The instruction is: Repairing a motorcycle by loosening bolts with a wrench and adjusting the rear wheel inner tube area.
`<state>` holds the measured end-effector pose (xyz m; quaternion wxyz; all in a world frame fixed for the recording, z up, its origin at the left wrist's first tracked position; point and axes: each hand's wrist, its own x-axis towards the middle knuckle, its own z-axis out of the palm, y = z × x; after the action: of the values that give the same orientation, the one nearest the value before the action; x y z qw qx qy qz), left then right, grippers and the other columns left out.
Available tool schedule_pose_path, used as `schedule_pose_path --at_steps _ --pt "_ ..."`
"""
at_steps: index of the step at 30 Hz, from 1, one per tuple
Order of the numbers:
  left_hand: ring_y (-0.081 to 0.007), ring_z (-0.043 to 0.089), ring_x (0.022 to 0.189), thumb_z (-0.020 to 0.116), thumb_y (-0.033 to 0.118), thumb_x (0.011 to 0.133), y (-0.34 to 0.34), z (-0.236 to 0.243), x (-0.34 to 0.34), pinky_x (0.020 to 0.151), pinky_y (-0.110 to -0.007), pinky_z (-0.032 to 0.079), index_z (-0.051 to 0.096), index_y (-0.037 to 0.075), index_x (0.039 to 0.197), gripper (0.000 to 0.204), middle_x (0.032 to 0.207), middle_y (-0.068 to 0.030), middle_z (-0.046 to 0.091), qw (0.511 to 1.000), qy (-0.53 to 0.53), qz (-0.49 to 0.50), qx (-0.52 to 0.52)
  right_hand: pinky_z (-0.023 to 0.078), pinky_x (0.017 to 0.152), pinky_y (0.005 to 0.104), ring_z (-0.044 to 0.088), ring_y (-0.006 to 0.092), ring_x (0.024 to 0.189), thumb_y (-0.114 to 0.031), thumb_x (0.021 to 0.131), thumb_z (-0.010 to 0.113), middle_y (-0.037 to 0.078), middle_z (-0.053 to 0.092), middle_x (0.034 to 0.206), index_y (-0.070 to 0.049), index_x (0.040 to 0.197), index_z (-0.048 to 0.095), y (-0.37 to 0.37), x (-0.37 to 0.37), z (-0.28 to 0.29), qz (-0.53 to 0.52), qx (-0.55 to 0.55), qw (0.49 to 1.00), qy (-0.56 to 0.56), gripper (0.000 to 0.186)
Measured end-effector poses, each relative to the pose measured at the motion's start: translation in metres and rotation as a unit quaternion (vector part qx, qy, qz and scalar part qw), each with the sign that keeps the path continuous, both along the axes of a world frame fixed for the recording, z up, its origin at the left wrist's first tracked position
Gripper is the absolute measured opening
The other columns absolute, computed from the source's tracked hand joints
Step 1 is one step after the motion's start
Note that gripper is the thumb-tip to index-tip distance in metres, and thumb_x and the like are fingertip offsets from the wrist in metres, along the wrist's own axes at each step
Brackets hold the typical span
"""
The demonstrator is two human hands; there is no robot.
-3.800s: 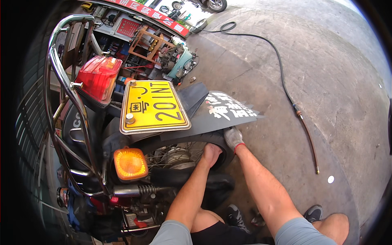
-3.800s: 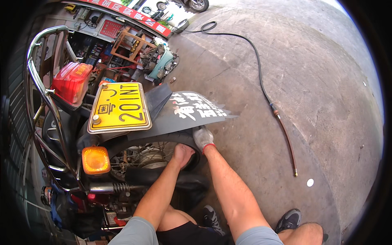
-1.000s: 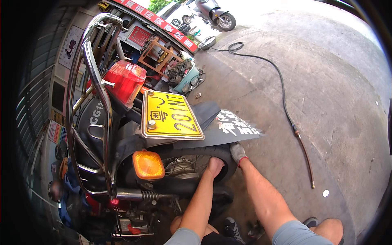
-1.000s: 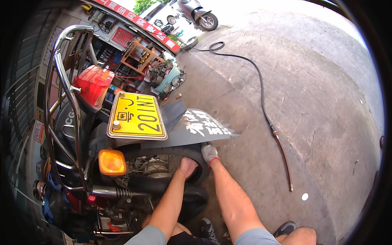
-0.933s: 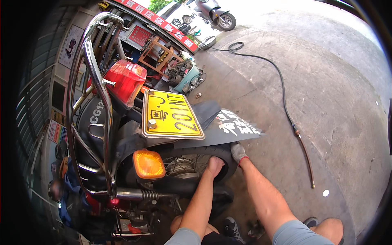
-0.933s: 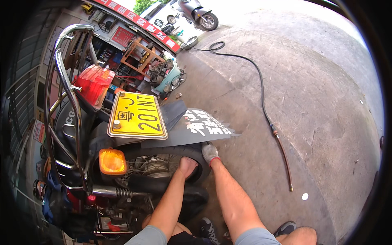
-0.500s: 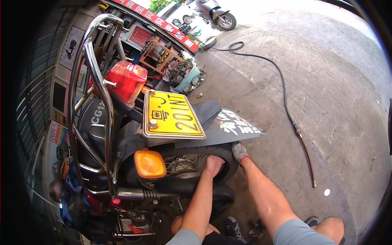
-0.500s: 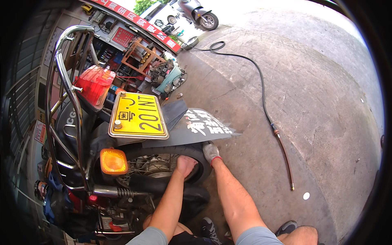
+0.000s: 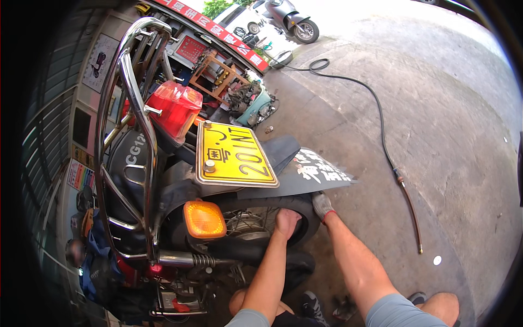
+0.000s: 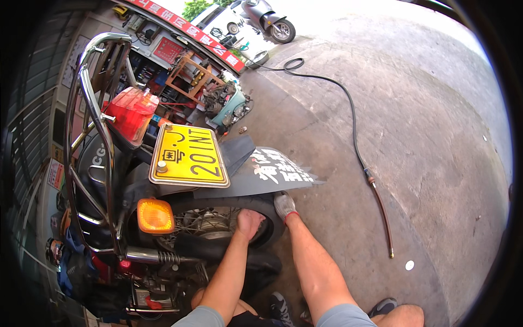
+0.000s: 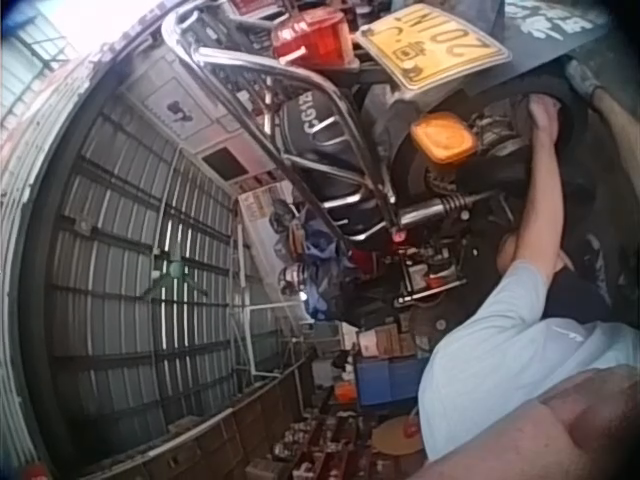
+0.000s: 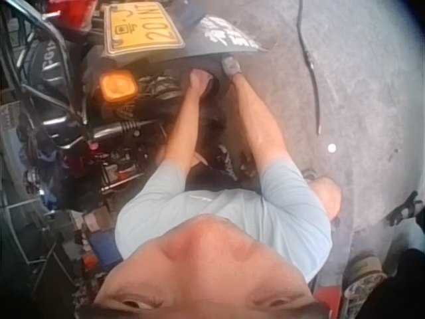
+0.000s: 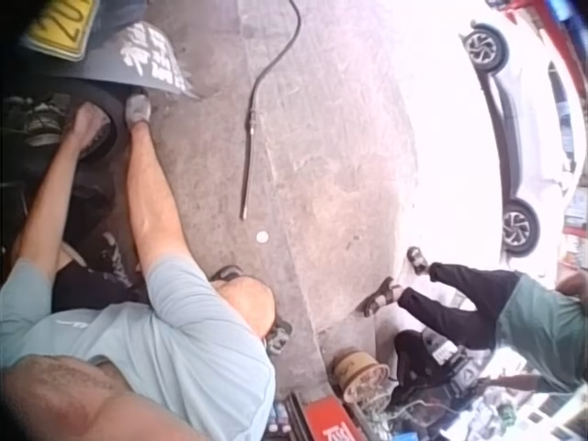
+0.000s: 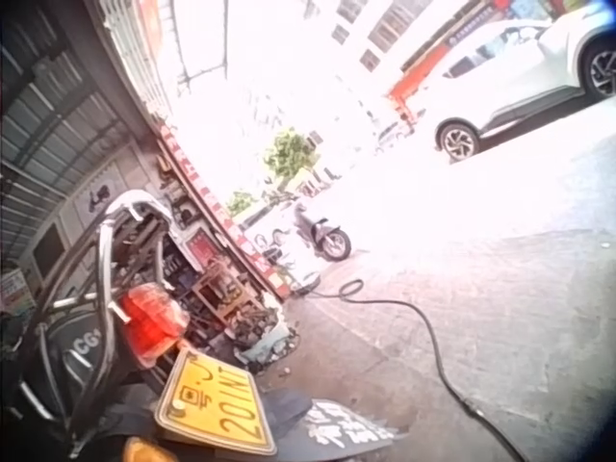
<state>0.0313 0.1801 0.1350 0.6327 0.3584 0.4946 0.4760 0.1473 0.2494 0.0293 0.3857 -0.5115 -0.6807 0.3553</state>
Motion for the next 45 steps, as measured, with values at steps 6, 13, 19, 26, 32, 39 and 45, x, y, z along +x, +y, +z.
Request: schedule_pose_path --at_steps 6,13,19,26,32,39,45 --pt "-0.0301 0.048 0.112 0.033 0.033 0.088 0.0 0.028 0.013 0.094 -0.047 0.035 0.053 0.009 0.114 0.041 0.121 -0.0105 0.054 0.986 -0.154 -0.002 0.067 0.048 0.079 0.0456 0.058 0.0402 0.09 -0.011 0.086 0.037 0.027 0.059 0.098 0.002 0.106 0.053 0.002 0.007 -0.017 -0.007 0.021 1.0 -0.016 0.028" --pt "-0.0309 0.046 0.115 0.03 0.033 0.09 -0.001 0.053 0.039 0.098 -0.048 0.032 0.048 0.006 0.119 0.044 0.125 -0.0114 0.05 0.979 -0.144 0.116 0.084 0.046 0.084 0.0431 0.057 0.0381 0.095 -0.013 0.087 0.037 0.025 0.059 0.1 0.0 0.111 0.053 -0.004 0.019 -0.003 -0.029 -0.013 0.996 0.082 0.031" --pt "-0.0248 0.047 0.111 0.027 0.033 0.094 -0.001 0.007 0.013 0.093 -0.038 0.036 0.048 0.009 0.116 0.039 0.121 -0.0084 0.051 0.99 -0.046 0.117 0.071 0.04 0.092 0.0434 0.049 0.0366 0.111 -0.027 0.091 0.033 0.022 0.055 0.114 -0.008 0.121 0.051 -0.009 0.03 0.021 -0.006 -0.238 0.958 0.16 0.04" --pt "-0.0119 0.035 0.055 0.031 0.026 0.093 0.001 -0.08 0.008 0.054 -0.028 0.028 0.042 0.014 0.068 0.03 0.06 0.0024 0.039 0.958 0.217 0.186 -0.029 0.04 0.092 0.0434 0.049 0.0358 0.112 -0.026 0.091 0.033 0.022 0.052 0.119 -0.004 0.119 0.052 0.003 0.037 0.063 0.0 -0.022 0.998 0.063 0.04" --pt "-0.0113 0.036 0.061 0.036 0.03 0.088 -0.006 -0.124 -0.014 0.059 -0.029 0.033 0.044 0.009 0.064 0.033 0.063 0.001 0.04 0.898 0.407 0.151 -0.076 0.041 0.09 0.0438 0.052 0.0382 0.107 -0.031 0.09 0.036 0.023 0.056 0.113 -0.003 0.117 0.053 0.004 0.018 0.021 0.029 -0.06 0.997 0.039 0.043" --pt "-0.014 0.031 0.052 0.035 0.012 0.08 0.008 -0.131 -0.07 0.051 -0.029 0.026 0.038 0.015 0.059 0.022 0.056 0.0003 0.032 0.965 0.219 0.083 -0.114 0.039 0.092 0.0435 0.049 0.0413 0.108 -0.043 0.089 0.035 0.027 0.055 0.111 0.002 0.113 0.054 -0.008 0.007 0.027 -0.045 -0.16 0.975 0.145 0.054" --pt "-0.017 0.036 0.06 0.035 0.012 0.078 0.004 -0.086 -0.007 0.059 -0.032 0.03 0.041 0.014 0.062 0.017 0.061 -0.0021 0.037 0.968 0.218 0.028 -0.125 0.039 0.092 0.0427 0.049 0.0409 0.108 -0.042 0.089 0.034 0.028 0.054 0.111 0.002 0.113 0.053 -0.008 0.014 0.009 -0.065 -0.171 0.973 0.139 0.054"
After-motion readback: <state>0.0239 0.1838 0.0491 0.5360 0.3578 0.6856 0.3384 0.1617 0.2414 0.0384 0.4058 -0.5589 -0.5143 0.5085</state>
